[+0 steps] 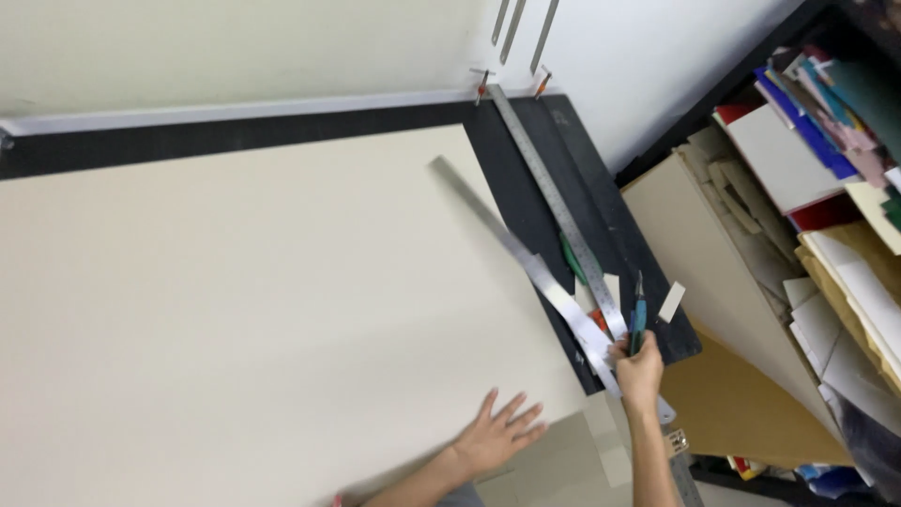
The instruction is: Measuring and cutting a large white board using a metal ruler and a utility knife on a workbench.
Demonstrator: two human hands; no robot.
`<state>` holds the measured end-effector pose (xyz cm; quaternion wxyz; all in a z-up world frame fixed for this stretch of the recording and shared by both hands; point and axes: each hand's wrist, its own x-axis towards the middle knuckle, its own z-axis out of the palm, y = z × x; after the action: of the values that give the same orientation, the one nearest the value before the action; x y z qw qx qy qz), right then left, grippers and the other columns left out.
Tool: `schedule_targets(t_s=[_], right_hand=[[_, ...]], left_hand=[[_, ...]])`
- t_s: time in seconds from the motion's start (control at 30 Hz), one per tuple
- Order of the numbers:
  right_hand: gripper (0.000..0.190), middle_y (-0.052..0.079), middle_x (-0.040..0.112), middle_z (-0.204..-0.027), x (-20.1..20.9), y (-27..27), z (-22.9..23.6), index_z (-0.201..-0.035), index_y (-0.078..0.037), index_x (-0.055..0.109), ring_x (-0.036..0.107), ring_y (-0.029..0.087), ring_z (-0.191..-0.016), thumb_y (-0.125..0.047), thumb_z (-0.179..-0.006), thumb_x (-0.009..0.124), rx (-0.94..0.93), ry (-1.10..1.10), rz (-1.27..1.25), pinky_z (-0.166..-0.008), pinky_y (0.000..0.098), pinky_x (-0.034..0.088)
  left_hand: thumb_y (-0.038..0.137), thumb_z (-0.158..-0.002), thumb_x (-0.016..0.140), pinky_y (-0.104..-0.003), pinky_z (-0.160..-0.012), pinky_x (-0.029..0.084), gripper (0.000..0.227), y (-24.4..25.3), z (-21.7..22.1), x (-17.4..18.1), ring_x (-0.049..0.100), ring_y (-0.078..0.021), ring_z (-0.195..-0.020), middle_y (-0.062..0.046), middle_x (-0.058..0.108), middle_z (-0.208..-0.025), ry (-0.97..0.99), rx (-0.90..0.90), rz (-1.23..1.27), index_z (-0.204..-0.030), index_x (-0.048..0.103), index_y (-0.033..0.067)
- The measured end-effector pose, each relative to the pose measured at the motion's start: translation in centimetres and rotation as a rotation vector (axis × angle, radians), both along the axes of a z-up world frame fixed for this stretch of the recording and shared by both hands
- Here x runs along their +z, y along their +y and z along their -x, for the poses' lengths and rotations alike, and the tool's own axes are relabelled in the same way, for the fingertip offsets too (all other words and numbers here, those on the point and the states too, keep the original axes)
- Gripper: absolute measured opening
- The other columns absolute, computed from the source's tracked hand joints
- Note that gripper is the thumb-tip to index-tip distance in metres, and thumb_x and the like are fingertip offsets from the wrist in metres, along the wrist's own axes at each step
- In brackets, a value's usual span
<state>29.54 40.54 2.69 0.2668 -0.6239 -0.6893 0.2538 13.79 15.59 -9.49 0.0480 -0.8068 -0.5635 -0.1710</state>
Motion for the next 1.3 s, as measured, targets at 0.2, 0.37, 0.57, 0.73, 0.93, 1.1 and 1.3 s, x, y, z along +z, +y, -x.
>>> schedule_targets(t_s=[0.2,0.37,0.57,0.73,0.93,1.1,1.3], right_hand=[[0.063,0.015,0.075,-0.110,4.1,-11.8,6.6,-0.117,-0.002,0.066,0.069,0.029,-0.106,-0.002,-0.059,0.091,0.192,0.229,0.725,-0.101,0.0395,0.053],[0.054,0.006,0.066,-0.091,1.2,-16.3,8.2,-0.111,-0.004,0.068,0.059,0.017,-0.082,0.009,-0.060,0.082,0.368,0.274,0.646,-0.069,0.0290,0.046],[0.038,0.006,0.071,-0.086,3.7,-18.9,12.6,-0.104,-0.001,0.075,0.062,0.015,-0.079,0.003,-0.066,0.078,0.348,0.316,0.633,-0.072,0.0286,0.050],[0.036,0.008,0.077,-0.107,2.5,-16.9,16.1,-0.113,-0.004,0.072,0.071,0.020,-0.102,-0.008,-0.077,0.077,0.374,0.261,0.573,-0.088,0.0321,0.054],[0.018,-0.001,0.064,-0.080,-2.2,-12.6,17.7,-0.091,-0.005,0.071,0.056,0.013,-0.075,-0.001,-0.077,0.080,0.437,0.349,0.610,-0.071,0.0283,0.044],[0.023,0.007,0.070,-0.073,0.4,-15.8,23.8,-0.088,-0.003,0.075,0.060,0.016,-0.073,0.005,-0.068,0.082,0.437,0.312,0.497,-0.066,0.0285,0.047],[0.035,0.018,0.073,-0.114,-3.2,-17.5,26.7,-0.125,-0.001,0.068,0.067,0.027,-0.111,-0.004,-0.090,0.072,0.280,0.356,0.386,-0.099,0.0403,0.052]], left_hand=[[0.010,-0.088,0.060,-0.076,-0.110,0.010,0.086,0.7,8.1,7.5,0.005,-0.0374,-0.153,-0.004,0.005,-0.169,-0.030,-0.014,0.473,-0.160,0.014,0.0190],[0.013,-0.081,0.070,-0.078,-0.102,0.028,0.075,-2.5,12.0,1.1,0.034,-0.0387,-0.144,-0.006,0.044,-0.155,0.025,0.035,0.020,-0.151,0.043,0.0166],[-0.008,-0.080,0.065,-0.082,-0.106,0.006,0.091,-6.6,11.9,7.2,0.002,-0.0372,-0.153,-0.004,0.010,-0.168,-0.142,-0.040,0.529,-0.157,0.026,0.0169],[-0.017,-0.077,0.060,-0.085,-0.105,0.003,0.081,-6.6,12.1,7.0,0.004,-0.0379,-0.153,-0.011,0.024,-0.162,-0.257,-0.042,0.517,-0.151,0.039,0.0096],[0.002,-0.085,0.058,-0.071,-0.113,-0.014,0.075,-7.5,16.1,11.7,-0.001,-0.0288,-0.156,-0.009,0.015,-0.168,-0.587,-0.190,0.812,-0.155,0.033,0.0160],[0.003,-0.085,0.057,-0.049,-0.105,0.045,0.037,-9.7,19.7,4.6,0.059,-0.0309,-0.126,-0.010,0.068,-0.126,-0.893,0.072,0.302,-0.118,0.071,0.0103],[0.010,-0.092,0.056,-0.046,-0.113,0.033,0.044,-10.3,28.5,1.4,0.043,-0.0251,-0.138,-0.007,0.048,-0.146,-0.517,0.558,0.245,-0.135,0.057,0.0156]])
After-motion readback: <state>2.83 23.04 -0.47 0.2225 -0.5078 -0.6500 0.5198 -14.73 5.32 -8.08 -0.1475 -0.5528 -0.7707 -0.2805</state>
